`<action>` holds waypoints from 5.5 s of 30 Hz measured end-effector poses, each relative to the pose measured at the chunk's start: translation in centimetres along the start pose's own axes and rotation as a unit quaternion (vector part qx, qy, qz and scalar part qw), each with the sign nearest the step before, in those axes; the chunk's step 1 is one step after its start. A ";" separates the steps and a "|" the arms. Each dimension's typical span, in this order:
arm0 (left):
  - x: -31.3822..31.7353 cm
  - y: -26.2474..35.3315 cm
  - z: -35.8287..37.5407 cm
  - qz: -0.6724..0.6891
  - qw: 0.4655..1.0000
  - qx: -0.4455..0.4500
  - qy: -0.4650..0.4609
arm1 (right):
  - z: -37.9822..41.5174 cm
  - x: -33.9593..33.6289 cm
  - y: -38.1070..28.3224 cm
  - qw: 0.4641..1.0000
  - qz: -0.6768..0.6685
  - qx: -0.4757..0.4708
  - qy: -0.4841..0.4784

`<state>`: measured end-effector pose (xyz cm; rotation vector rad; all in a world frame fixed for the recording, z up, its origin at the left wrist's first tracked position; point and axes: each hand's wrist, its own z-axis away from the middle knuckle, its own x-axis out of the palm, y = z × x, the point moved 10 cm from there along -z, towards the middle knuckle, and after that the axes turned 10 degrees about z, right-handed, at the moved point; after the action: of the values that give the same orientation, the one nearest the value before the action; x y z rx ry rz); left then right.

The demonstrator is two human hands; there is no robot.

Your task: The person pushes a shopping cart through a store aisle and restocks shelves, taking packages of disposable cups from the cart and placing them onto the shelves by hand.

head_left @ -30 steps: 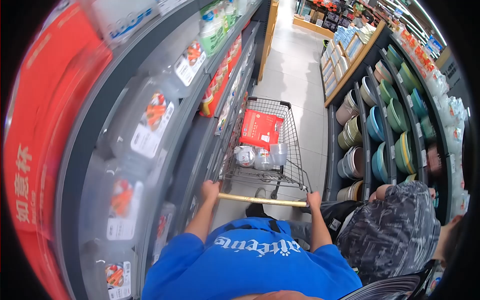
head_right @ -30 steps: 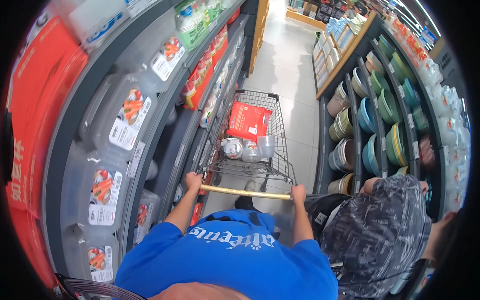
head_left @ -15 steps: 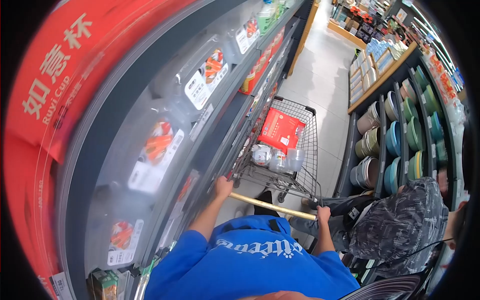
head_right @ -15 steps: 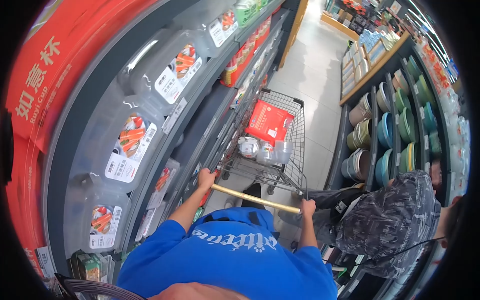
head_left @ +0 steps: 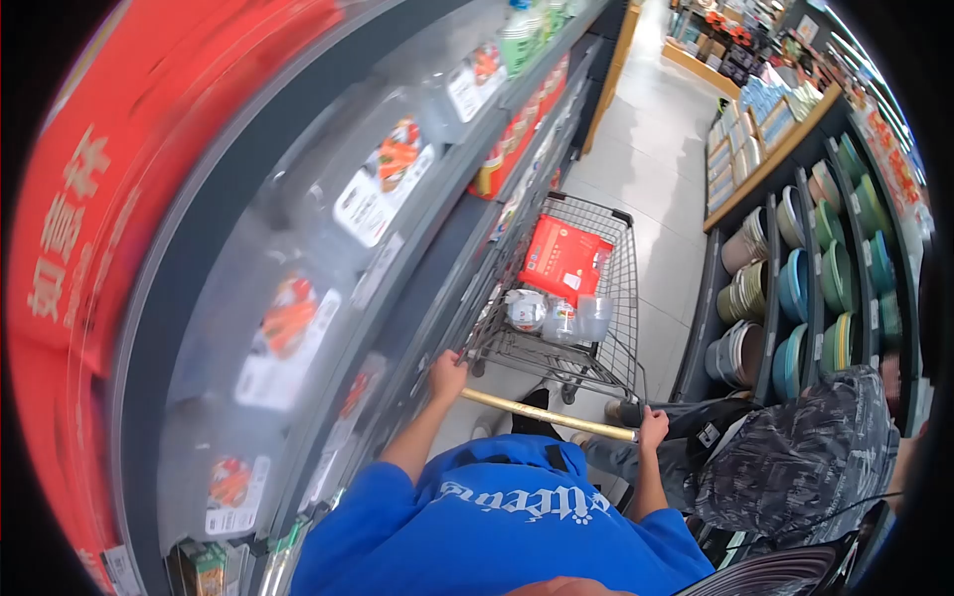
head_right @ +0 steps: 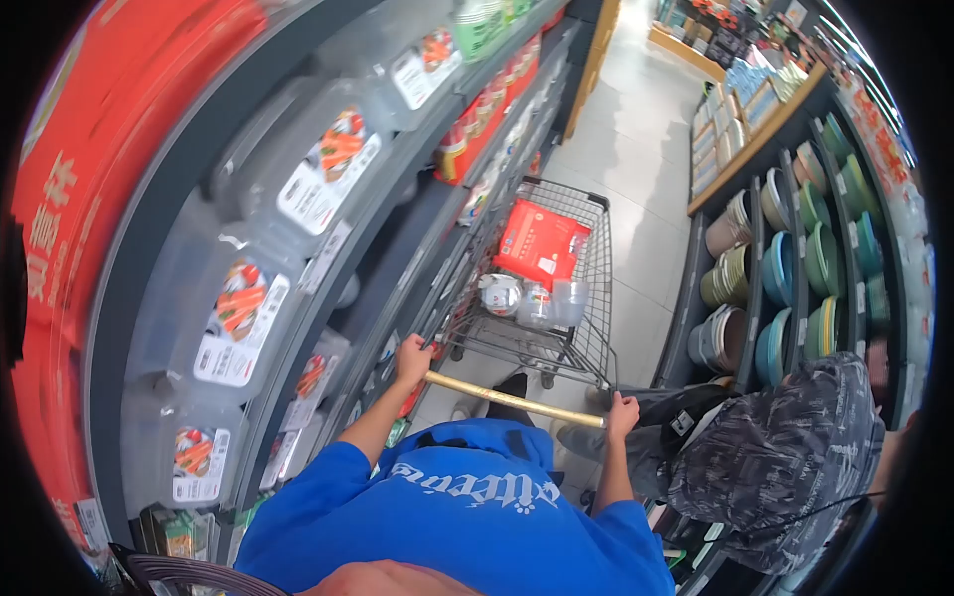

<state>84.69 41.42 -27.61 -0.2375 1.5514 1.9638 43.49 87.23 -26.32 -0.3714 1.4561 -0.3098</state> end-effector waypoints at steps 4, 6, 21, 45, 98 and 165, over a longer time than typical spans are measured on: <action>3.2 -0.5 -2.5 0.019 1.000 0.016 0.000 | -4.0 0.5 -0.8 1.000 -0.003 -0.009 -0.003; 4.4 0.3 -2.9 -0.003 1.000 0.030 -0.001 | -5.3 0.2 -1.1 1.000 -0.020 -0.020 0.005; 13.0 4.5 -2.6 -0.037 0.997 0.066 -0.033 | -17.3 0.5 -0.2 0.995 -0.084 0.004 -0.058; 19.7 15.4 -23.6 -0.034 0.997 0.068 -0.026 | -32.0 8.0 -14.0 0.981 0.065 -0.102 -0.150; 37.8 43.4 -46.9 -0.272 0.952 0.038 -0.132 | -60.0 7.2 -27.9 0.985 0.081 0.125 -0.088; 56.7 48.8 -55.2 -0.156 0.980 -0.006 -0.121 | -90.0 10.6 -34.5 0.983 0.011 0.002 -0.184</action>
<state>-0.46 4.37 -32.19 -0.2222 1.2623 1.6876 -44.44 46.43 -27.96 -0.3862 1.0953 -0.2132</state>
